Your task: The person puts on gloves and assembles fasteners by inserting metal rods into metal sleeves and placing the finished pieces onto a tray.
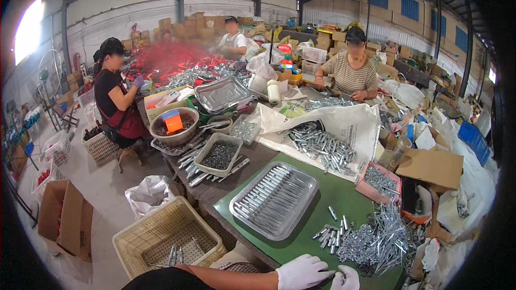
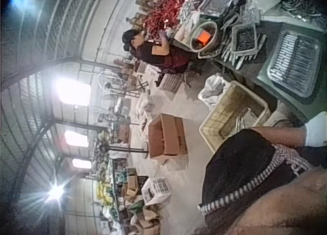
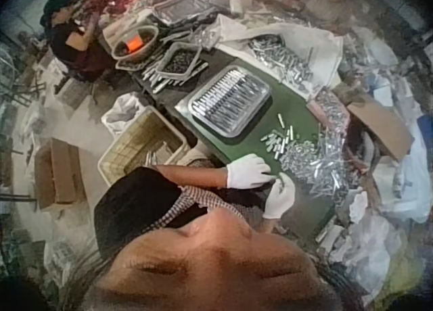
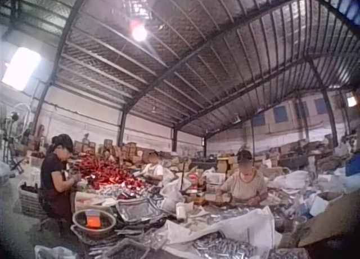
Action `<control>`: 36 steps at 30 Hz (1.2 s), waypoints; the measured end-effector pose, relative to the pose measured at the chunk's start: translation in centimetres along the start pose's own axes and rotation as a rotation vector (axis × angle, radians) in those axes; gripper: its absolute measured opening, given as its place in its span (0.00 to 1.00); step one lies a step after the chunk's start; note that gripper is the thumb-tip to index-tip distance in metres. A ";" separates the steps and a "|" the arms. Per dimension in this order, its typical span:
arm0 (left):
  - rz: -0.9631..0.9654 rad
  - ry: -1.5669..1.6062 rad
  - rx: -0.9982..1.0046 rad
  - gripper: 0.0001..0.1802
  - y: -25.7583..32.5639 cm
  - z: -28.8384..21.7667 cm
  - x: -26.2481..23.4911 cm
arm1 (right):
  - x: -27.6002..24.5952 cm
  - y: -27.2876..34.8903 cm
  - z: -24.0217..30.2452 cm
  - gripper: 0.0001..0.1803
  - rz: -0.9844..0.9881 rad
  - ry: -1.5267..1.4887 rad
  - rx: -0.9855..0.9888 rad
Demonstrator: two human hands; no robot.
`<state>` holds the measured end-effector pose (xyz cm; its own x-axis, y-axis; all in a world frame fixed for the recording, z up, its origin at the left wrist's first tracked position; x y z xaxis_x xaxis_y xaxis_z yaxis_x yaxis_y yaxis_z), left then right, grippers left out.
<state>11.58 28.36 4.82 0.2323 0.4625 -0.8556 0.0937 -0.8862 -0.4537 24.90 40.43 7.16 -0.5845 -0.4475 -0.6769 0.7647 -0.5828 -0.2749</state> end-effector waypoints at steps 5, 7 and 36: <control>0.050 0.009 -0.024 0.18 -0.3 -0.3 -0.4 | -0.3 -0.2 1.2 0.14 -0.007 -0.080 0.121; 0.083 0.018 -0.033 0.17 -0.1 -0.3 -0.3 | 0.0 -0.1 0.2 0.21 -0.011 -0.248 0.255; -0.369 0.885 -0.228 0.17 1.1 1.7 5.6 | 3.1 -2.8 10.5 0.62 0.485 -1.695 -0.213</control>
<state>11.29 30.04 -0.90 0.7833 0.6075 -0.1322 0.4690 -0.7170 -0.5157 18.16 33.57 12.98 0.1760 -0.7602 0.6254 0.8756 -0.1695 -0.4524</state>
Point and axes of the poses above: each hand's wrist, its own y-axis away from the middle knuckle, its own x-axis out of the palm, z = x × y, the point moved 1 cm from there along -y, towards the middle knuckle, and after that the axes turned 8 degrees about z, right-handed, at the moved point
